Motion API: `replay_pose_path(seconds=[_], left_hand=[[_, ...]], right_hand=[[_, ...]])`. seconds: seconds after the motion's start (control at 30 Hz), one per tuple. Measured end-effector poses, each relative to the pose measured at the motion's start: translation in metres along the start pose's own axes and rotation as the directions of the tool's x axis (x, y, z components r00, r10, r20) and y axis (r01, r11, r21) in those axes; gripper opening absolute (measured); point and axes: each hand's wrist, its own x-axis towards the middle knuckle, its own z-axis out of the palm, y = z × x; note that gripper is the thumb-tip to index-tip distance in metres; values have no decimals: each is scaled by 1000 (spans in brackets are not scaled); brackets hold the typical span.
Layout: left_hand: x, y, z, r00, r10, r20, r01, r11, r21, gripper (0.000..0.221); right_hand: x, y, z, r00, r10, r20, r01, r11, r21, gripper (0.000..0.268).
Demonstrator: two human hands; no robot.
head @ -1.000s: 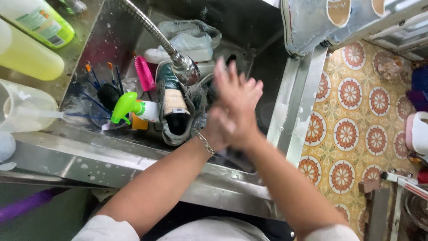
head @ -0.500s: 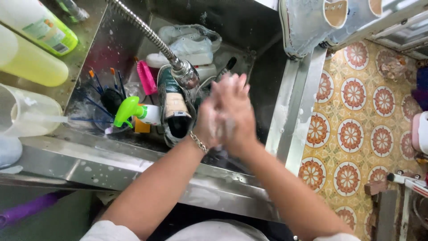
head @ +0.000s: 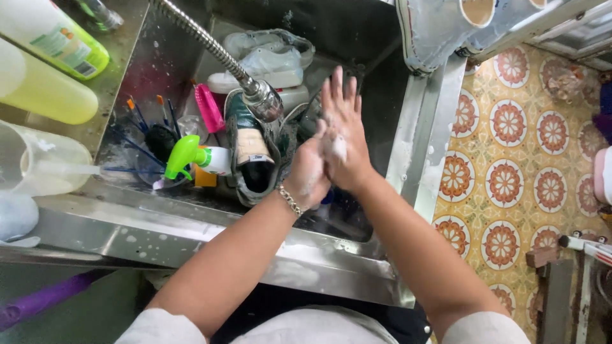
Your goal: Cleaning a sneaker and its laces in a sink using a brush and soap.
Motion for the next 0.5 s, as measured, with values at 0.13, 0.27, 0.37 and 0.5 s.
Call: replay_pose_path(seconds=[0.13, 0.27, 0.37, 0.5], left_hand=[[-37, 30, 68, 1000, 20, 10, -21, 987, 161, 52], [-51, -3, 23, 970, 203, 136, -239, 672, 701, 45], [-34, 48, 85, 998, -62, 27, 62, 998, 1, 71], [-28, 39, 54, 992, -112, 63, 120, 981, -152, 84]], right_hand=[[-17, -44, 6, 999, 16, 42, -7, 978, -210, 74], [17, 1, 0, 997, -78, -2, 78, 997, 27, 92], [-14, 2, -6, 999, -37, 11, 39, 960, -278, 85], [-25, -38, 1, 990, -133, -40, 130, 988, -88, 71]])
